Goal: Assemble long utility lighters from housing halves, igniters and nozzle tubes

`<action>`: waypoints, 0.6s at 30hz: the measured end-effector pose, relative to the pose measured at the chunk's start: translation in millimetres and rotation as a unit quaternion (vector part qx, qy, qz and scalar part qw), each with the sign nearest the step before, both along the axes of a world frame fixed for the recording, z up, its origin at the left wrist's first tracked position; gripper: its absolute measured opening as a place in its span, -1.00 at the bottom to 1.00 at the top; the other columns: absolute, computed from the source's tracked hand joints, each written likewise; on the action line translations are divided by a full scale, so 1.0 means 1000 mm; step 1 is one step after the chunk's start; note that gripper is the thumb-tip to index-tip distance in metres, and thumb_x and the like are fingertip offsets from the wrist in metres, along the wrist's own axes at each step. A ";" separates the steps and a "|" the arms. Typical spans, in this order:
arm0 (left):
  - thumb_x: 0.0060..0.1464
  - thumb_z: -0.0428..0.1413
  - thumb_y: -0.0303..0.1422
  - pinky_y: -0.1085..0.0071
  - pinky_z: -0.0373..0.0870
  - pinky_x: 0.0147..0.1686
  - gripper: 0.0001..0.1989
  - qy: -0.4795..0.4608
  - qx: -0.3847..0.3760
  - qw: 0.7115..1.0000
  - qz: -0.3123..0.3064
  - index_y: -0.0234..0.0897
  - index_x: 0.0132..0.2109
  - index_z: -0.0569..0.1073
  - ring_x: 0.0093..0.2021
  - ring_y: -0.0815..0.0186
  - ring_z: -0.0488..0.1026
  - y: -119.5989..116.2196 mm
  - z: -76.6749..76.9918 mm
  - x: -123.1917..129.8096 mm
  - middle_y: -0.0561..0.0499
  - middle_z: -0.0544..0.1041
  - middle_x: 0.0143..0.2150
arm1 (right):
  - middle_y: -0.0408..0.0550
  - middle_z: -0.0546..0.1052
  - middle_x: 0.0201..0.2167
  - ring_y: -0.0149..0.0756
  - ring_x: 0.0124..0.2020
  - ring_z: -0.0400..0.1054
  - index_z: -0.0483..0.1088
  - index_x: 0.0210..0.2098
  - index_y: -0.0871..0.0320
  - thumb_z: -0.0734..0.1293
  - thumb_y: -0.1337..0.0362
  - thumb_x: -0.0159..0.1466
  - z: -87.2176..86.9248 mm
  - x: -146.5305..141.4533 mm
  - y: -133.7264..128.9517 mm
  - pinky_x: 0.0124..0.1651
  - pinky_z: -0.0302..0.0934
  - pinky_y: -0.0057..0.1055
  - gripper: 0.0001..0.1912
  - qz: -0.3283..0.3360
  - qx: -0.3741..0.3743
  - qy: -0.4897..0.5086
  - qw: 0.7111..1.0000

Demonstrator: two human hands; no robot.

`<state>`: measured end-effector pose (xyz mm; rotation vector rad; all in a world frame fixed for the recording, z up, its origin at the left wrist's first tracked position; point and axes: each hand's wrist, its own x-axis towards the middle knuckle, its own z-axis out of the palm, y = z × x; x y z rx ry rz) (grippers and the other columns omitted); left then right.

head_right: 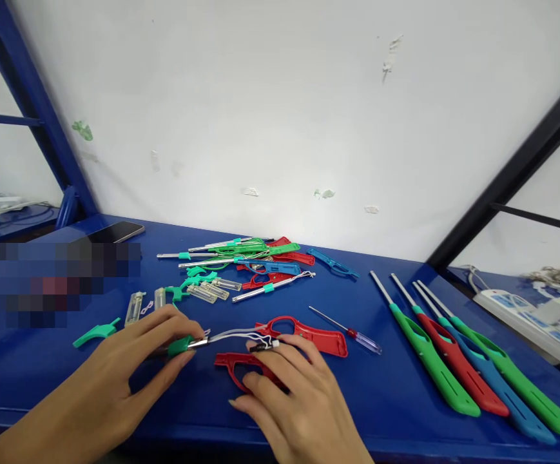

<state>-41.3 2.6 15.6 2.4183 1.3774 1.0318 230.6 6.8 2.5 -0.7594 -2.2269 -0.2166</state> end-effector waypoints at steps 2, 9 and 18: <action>0.50 0.02 -0.34 0.50 0.53 -0.07 -0.82 0.004 -0.015 1.000 -0.005 -0.03 0.08 0.49 -0.07 0.33 0.62 0.000 -0.002 0.002 0.09 0.56 0.00 | -0.14 0.67 -0.34 -0.28 -0.33 0.58 0.53 -0.22 0.09 0.46 0.34 0.45 -0.001 0.006 -0.004 -0.13 0.47 -0.27 -0.92 0.014 0.012 0.066 0.998; 0.51 -0.02 -0.34 0.43 0.58 -0.02 -0.75 0.018 -0.061 0.997 -0.033 -0.01 0.13 0.52 -0.06 0.30 0.62 0.004 -0.015 0.017 0.05 0.54 0.02 | -0.01 0.64 0.19 0.02 0.18 0.55 0.48 0.26 -0.07 0.47 0.14 0.42 -0.003 0.010 -0.007 0.17 0.51 -0.06 -0.57 -0.088 -0.085 0.045 0.992; 0.51 -0.03 -0.35 0.34 0.61 0.03 -0.74 0.040 -0.015 0.999 -0.006 -0.02 0.17 0.49 0.03 0.25 0.61 0.008 -0.026 0.019 -0.04 0.50 0.13 | -0.11 0.68 0.04 -0.11 0.06 0.59 0.54 0.11 -0.11 0.39 0.29 0.46 -0.011 0.003 0.000 0.12 0.54 -0.16 -0.74 -0.080 -0.205 0.052 0.974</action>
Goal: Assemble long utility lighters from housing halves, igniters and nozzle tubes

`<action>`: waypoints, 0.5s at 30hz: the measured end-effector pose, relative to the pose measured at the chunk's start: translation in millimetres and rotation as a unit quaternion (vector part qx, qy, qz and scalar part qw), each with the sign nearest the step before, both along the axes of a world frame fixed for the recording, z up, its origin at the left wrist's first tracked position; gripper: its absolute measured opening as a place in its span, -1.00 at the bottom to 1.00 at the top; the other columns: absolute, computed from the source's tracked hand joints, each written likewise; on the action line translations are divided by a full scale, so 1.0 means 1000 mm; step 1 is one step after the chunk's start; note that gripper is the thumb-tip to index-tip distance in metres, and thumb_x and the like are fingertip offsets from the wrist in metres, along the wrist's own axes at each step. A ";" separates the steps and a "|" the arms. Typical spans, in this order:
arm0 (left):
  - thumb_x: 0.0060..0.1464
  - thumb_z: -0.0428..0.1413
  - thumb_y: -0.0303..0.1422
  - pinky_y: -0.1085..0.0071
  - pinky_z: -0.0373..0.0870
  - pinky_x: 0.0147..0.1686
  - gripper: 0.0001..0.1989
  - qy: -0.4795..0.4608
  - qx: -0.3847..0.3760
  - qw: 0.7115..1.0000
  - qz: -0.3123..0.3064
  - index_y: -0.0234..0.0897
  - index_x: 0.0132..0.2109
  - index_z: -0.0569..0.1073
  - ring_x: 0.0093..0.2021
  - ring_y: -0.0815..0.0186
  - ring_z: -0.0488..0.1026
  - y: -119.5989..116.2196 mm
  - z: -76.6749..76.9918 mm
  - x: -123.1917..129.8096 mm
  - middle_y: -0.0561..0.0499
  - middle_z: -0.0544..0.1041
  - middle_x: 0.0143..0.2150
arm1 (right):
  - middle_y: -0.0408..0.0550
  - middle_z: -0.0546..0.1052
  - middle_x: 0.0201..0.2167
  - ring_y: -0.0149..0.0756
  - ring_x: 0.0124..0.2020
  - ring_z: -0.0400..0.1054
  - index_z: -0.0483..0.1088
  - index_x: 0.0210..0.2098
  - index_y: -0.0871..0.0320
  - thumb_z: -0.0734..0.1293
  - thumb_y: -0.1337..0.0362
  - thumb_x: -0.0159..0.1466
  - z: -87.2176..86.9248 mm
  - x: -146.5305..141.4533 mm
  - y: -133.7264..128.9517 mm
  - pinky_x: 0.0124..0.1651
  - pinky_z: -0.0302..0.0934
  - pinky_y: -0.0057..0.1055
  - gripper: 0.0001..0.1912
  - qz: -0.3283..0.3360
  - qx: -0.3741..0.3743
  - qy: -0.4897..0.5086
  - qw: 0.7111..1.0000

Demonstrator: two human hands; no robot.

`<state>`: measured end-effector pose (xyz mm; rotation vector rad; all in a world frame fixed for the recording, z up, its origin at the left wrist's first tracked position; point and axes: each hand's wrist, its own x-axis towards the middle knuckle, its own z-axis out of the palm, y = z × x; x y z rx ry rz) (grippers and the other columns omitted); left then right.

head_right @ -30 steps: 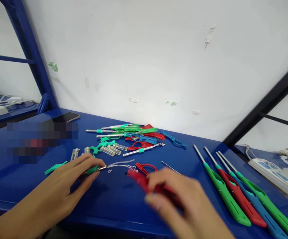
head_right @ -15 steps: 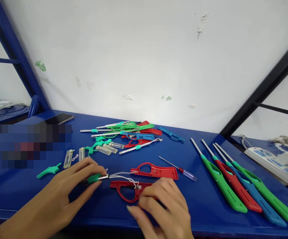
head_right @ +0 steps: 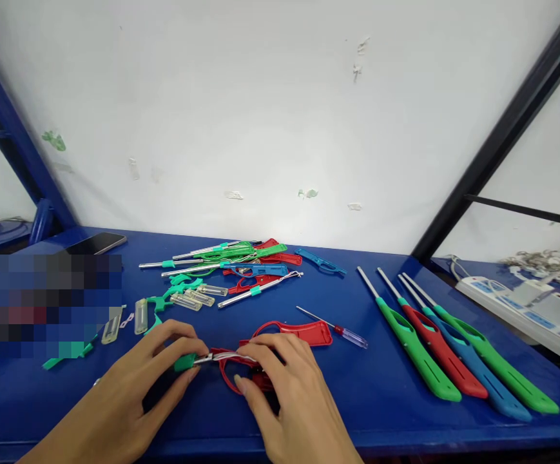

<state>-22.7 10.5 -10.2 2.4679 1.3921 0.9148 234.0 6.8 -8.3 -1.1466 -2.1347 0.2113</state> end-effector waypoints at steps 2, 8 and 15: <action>0.50 -0.02 -0.35 0.35 0.62 0.03 -0.75 0.007 0.011 1.000 -0.005 -0.03 0.16 0.50 0.05 0.24 0.62 -0.001 0.000 0.001 -0.02 0.52 0.14 | -0.13 0.68 0.02 -0.12 0.06 0.59 0.53 0.10 -0.11 0.40 0.28 0.46 0.001 0.000 -0.001 0.13 0.53 -0.17 -0.75 0.007 -0.017 0.005 1.000; 0.46 0.06 -0.37 0.26 0.65 0.10 -0.77 0.011 0.037 0.999 -0.003 -0.01 0.11 0.56 0.03 0.20 0.66 -0.001 0.002 0.003 0.06 0.67 0.04 | -0.16 0.70 -0.02 -0.19 -0.01 0.60 0.54 0.11 -0.07 0.36 0.33 0.51 -0.002 0.004 0.000 0.13 0.50 -0.23 -0.76 0.038 -0.002 0.009 0.999; 0.45 0.06 -0.38 0.11 0.56 0.28 -0.75 0.005 0.020 1.000 -0.016 -0.02 0.11 0.58 0.03 0.19 0.67 -0.006 0.003 0.001 0.05 0.68 0.02 | -0.15 0.72 0.02 -0.24 0.00 0.65 0.57 0.16 -0.05 0.31 0.32 0.56 -0.007 0.007 0.000 0.13 0.53 -0.36 -0.72 0.040 0.007 0.006 0.999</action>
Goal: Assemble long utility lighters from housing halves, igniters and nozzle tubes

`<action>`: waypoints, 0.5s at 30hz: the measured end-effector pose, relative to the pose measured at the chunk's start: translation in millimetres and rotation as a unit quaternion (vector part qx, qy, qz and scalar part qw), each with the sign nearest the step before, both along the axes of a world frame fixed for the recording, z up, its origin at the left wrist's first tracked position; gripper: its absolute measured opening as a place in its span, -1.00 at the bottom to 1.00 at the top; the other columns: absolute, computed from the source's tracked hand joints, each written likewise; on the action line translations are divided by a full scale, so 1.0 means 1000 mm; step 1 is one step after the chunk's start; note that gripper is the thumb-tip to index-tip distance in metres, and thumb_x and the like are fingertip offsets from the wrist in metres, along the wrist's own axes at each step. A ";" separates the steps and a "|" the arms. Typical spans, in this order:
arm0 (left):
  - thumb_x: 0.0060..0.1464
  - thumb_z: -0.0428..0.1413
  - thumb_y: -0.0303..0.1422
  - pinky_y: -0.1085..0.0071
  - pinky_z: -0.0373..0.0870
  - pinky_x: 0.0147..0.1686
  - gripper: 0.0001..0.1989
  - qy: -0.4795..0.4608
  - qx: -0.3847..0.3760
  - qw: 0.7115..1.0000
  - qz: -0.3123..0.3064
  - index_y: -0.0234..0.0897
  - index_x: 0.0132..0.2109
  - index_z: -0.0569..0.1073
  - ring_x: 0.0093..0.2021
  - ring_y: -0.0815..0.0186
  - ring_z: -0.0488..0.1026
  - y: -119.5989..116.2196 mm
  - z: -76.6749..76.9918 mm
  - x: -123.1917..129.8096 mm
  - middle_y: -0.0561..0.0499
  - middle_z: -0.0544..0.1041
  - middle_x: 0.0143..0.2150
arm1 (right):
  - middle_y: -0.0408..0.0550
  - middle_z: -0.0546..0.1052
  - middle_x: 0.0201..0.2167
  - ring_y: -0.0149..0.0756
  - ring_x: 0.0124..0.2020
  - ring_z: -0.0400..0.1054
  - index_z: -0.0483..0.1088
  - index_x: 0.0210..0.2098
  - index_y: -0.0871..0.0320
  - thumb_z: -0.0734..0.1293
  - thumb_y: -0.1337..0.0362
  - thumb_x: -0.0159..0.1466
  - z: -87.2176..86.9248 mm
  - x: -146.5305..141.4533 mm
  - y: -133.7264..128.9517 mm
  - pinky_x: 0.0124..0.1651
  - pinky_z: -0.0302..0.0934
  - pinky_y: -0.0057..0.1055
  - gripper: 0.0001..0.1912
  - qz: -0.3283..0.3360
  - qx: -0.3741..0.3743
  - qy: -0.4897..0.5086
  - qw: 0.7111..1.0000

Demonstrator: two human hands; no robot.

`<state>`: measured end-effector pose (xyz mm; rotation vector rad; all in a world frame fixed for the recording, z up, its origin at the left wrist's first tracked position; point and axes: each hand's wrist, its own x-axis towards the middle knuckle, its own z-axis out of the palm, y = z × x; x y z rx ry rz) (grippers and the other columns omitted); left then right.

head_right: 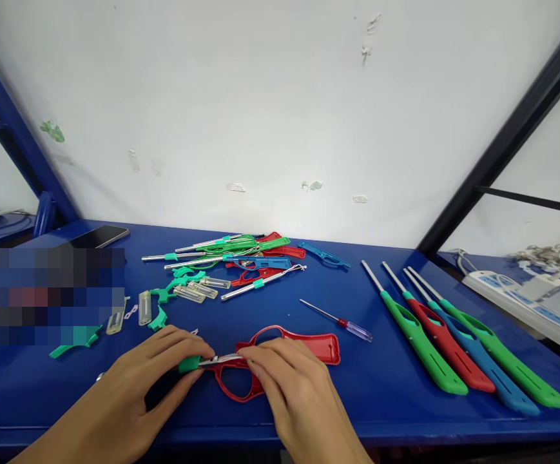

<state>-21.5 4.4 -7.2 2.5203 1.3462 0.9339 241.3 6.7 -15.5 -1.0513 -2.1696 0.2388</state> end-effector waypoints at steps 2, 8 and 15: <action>0.45 0.06 -0.39 0.09 0.55 0.28 -0.75 0.000 -0.012 1.000 -0.001 0.00 0.11 0.58 0.03 0.19 0.66 -0.002 -0.001 0.000 0.05 0.67 0.01 | -0.12 0.72 0.00 -0.23 -0.02 0.65 0.58 0.14 -0.03 0.28 0.31 0.57 0.001 -0.001 -0.001 0.10 0.55 -0.35 -0.72 0.002 0.022 -0.003 1.000; 0.47 0.03 -0.41 0.38 0.66 -0.03 -0.73 -0.009 -0.030 1.000 -0.004 0.01 0.05 0.60 0.00 0.23 0.65 -0.002 0.000 -0.001 0.04 0.63 0.01 | -0.08 0.71 -0.06 -0.21 -0.11 0.64 0.58 0.13 0.01 0.21 0.38 0.57 0.006 -0.001 -0.002 0.00 0.58 -0.27 -0.67 0.007 0.054 -0.033 0.998; 0.42 0.00 -0.49 0.36 0.65 -0.10 -0.65 0.025 -0.014 0.999 -0.020 0.01 -0.03 0.65 -0.12 0.23 0.63 0.005 0.001 -0.006 0.03 0.63 -0.06 | -0.10 0.71 -0.05 -0.16 -0.07 0.61 0.56 0.16 -0.01 0.23 0.44 0.54 0.004 0.000 -0.002 0.07 0.58 -0.16 -0.63 0.013 0.038 -0.063 0.997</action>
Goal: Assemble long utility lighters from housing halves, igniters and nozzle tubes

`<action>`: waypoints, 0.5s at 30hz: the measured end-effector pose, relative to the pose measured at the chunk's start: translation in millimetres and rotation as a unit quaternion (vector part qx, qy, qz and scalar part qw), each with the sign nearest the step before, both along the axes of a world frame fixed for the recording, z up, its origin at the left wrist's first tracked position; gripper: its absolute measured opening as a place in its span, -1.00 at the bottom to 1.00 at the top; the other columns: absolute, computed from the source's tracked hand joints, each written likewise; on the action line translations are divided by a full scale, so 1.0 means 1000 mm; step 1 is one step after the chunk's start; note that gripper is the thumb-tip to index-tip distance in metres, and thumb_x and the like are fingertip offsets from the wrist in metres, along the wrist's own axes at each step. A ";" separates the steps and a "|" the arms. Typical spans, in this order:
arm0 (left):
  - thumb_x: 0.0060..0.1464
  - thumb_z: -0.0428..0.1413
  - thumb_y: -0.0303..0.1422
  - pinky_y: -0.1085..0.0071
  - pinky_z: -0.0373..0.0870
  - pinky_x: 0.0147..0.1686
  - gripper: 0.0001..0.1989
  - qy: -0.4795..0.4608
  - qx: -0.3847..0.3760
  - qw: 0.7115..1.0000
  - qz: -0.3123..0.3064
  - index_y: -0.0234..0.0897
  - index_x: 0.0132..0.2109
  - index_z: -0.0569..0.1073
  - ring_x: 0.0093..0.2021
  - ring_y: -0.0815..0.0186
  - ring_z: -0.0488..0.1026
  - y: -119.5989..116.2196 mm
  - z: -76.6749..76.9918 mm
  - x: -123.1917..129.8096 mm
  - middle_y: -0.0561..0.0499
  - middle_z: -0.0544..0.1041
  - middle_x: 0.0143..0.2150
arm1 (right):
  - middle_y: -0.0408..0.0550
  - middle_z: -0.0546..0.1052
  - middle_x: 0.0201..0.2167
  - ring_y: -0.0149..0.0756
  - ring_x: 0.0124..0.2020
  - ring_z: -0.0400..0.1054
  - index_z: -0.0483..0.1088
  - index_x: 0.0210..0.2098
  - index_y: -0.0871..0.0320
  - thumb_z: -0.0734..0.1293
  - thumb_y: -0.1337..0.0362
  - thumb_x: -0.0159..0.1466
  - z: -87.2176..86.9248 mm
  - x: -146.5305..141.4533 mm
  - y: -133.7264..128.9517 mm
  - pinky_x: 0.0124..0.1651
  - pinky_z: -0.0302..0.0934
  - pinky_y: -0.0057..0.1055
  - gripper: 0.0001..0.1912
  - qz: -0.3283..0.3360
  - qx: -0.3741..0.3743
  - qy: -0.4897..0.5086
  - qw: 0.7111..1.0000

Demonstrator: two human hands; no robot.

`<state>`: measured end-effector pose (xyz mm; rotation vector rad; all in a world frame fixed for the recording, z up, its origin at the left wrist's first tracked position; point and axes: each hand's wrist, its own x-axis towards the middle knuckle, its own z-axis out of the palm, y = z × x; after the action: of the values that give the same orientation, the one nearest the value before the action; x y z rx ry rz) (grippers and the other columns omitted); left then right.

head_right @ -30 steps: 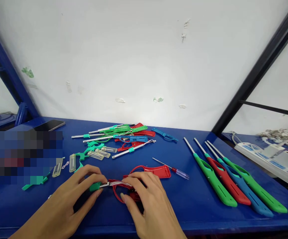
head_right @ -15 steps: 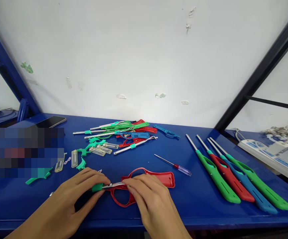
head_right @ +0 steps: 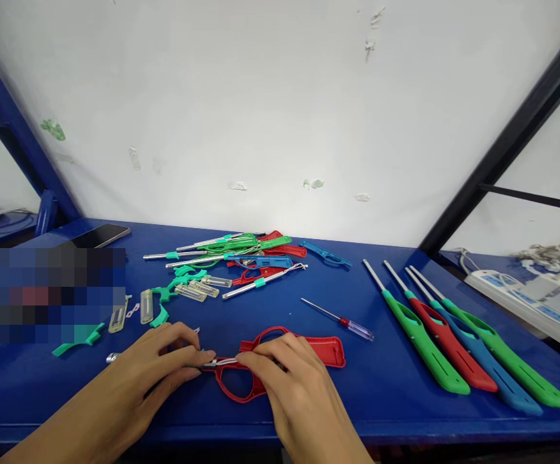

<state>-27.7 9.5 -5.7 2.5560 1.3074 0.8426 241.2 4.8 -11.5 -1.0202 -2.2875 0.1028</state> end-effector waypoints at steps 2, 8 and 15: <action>0.42 -0.03 -0.51 0.40 0.63 -0.12 -0.61 0.000 0.002 1.000 -0.006 0.00 -0.05 0.66 -0.14 0.26 0.61 0.001 0.001 -0.001 0.03 0.62 -0.07 | -0.09 0.70 -0.04 -0.16 -0.06 0.61 0.56 0.17 -0.01 0.22 0.44 0.54 -0.001 0.000 0.000 0.10 0.57 -0.15 -0.62 0.000 -0.006 -0.001 1.000; 0.52 -0.04 -0.38 0.40 0.60 0.00 -0.69 -0.005 -0.033 0.999 -0.010 -0.01 0.03 0.61 0.00 0.26 0.59 -0.008 0.005 -0.002 0.02 0.57 0.07 | -0.10 0.70 -0.03 -0.15 -0.03 0.61 0.56 0.18 -0.03 0.21 0.41 0.56 -0.001 0.000 0.000 0.16 0.55 -0.14 -0.62 -0.002 -0.023 0.007 1.000; 0.56 -0.09 -0.40 0.25 0.59 -0.01 -0.66 0.021 0.010 0.999 -0.025 -0.14 -0.06 0.59 -0.09 0.20 0.55 -0.005 -0.005 0.006 -0.04 0.56 -0.03 | -0.22 0.71 0.07 -0.17 0.05 0.64 0.51 0.19 -0.16 0.27 0.23 0.59 0.002 -0.002 -0.002 0.34 0.44 -0.05 -0.72 -0.035 -0.068 0.059 0.995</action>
<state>-21.9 4.5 -10.5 2.6251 1.2456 0.8007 239.0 2.7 -9.4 -1.1310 -2.1593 0.2874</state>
